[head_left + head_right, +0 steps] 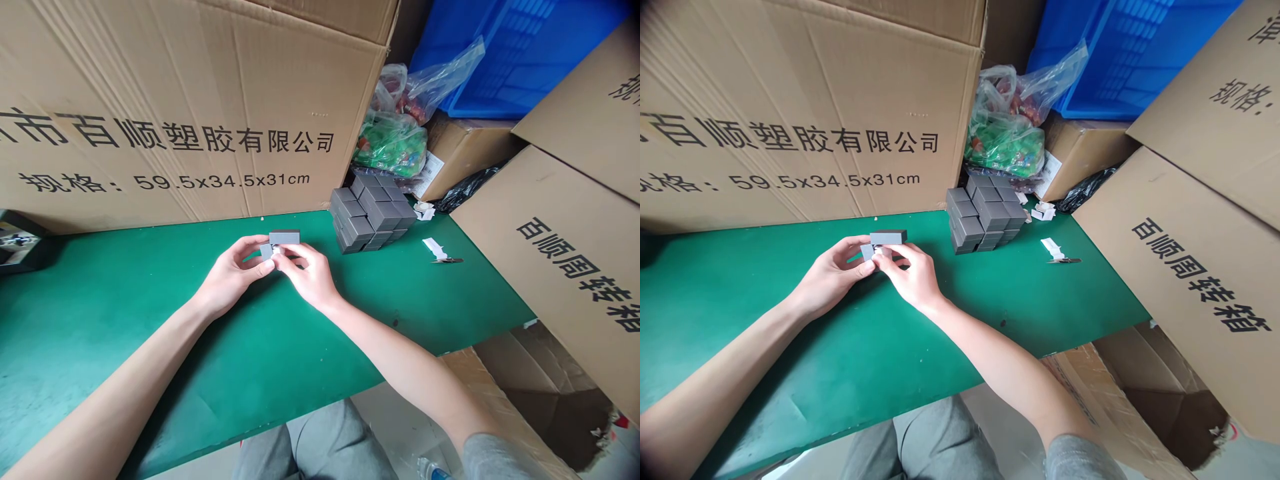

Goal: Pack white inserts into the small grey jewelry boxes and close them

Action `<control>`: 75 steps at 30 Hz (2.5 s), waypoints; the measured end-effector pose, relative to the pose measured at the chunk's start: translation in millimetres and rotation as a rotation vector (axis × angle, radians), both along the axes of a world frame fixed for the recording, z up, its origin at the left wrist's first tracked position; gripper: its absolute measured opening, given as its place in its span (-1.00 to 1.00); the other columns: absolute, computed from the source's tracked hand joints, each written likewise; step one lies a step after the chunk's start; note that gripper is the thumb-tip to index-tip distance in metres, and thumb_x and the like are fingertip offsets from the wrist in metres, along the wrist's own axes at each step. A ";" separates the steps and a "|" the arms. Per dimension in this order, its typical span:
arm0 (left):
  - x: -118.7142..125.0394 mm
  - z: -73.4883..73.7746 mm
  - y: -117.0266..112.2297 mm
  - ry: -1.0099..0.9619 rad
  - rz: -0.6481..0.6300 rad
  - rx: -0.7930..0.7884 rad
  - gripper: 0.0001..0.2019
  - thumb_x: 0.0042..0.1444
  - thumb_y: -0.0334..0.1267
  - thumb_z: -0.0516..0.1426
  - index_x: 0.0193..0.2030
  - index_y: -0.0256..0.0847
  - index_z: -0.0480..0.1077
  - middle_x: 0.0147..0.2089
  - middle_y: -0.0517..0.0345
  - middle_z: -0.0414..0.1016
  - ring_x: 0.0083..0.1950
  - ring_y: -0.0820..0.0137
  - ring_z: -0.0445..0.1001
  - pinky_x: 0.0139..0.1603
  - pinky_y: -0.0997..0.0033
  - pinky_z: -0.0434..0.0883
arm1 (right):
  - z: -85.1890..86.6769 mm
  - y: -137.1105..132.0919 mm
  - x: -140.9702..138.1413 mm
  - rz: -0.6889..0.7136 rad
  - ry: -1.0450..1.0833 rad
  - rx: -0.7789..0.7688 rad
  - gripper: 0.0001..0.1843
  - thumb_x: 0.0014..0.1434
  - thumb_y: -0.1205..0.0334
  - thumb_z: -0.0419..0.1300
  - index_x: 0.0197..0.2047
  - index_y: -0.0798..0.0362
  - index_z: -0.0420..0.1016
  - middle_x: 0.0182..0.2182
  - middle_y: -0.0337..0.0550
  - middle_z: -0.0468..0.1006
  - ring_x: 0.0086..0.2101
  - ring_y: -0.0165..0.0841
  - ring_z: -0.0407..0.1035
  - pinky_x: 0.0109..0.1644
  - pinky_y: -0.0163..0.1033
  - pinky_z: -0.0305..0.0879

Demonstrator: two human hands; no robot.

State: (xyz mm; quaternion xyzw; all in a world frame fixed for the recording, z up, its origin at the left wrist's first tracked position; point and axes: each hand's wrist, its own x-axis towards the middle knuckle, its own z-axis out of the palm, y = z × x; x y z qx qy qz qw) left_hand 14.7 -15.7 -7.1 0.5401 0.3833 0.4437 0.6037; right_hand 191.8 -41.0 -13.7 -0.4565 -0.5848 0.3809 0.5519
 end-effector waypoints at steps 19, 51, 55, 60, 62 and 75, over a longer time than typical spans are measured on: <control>2.6 -0.3 0.1 -0.043 -0.055 -0.019 -0.43 0.01 -0.11 0.45 0.18 -0.05 0.50 0.32 -0.05 0.51 0.44 0.01 0.33 0.40 0.05 0.36 | 0.2 4.6 -3.6 0.032 0.265 -0.212 -0.53 0.00 -0.02 0.47 -0.08 0.07 0.64 -0.14 -0.06 0.68 -0.12 -0.23 0.55 0.00 -0.11 0.53; 7.4 -2.8 -2.9 0.076 0.006 0.192 -0.54 0.15 -0.03 0.34 -0.04 -0.04 0.16 0.26 0.00 0.42 0.07 0.21 0.61 0.14 0.00 0.57 | -5.3 3.7 -3.9 0.037 0.161 -0.151 -0.58 0.16 -0.14 0.34 -0.04 -0.03 0.57 -0.07 -0.10 0.62 -0.07 -0.28 0.52 -0.07 -0.21 0.54; 7.6 -1.3 -4.4 0.058 0.005 0.163 -0.53 0.13 -0.02 0.35 -0.04 -0.04 0.16 0.31 -0.03 0.42 0.05 0.22 0.62 0.08 0.11 0.58 | -8.8 5.7 -3.5 0.054 0.162 -0.142 -0.58 0.18 -0.14 0.33 -0.03 -0.04 0.58 -0.06 -0.10 0.60 -0.07 -0.29 0.51 -0.09 -0.23 0.55; 9.0 1.5 -6.7 0.055 0.008 0.127 -0.52 0.10 0.01 0.37 -0.03 -0.05 0.21 0.39 -0.09 0.39 0.07 0.19 0.62 0.11 0.09 0.56 | -6.2 5.4 -3.3 0.043 0.207 -0.158 -0.55 0.10 -0.14 0.39 -0.10 0.01 0.63 -0.08 -0.09 0.63 -0.10 -0.27 0.53 -0.07 -0.21 0.58; 9.6 2.5 -7.1 0.057 0.014 0.120 -0.50 0.08 0.02 0.38 -0.01 -0.06 0.25 0.39 -0.09 0.39 0.09 0.16 0.61 0.13 0.07 0.55 | -4.5 4.4 -3.2 0.043 0.225 -0.181 -0.52 0.07 -0.15 0.41 -0.09 0.03 0.65 -0.11 -0.08 0.66 -0.12 -0.26 0.55 -0.05 -0.18 0.58; 5.0 6.3 -6.2 0.100 -0.033 0.050 -0.43 0.23 0.09 0.25 0.29 -0.11 0.41 0.23 -0.02 0.55 0.21 0.08 0.52 0.28 0.09 0.45 | 1.1 -3.7 -3.3 0.003 -0.019 0.008 -0.65 0.33 -0.06 0.18 -0.04 -0.04 0.66 -0.02 -0.07 0.60 -0.08 -0.28 0.50 -0.16 -0.24 0.47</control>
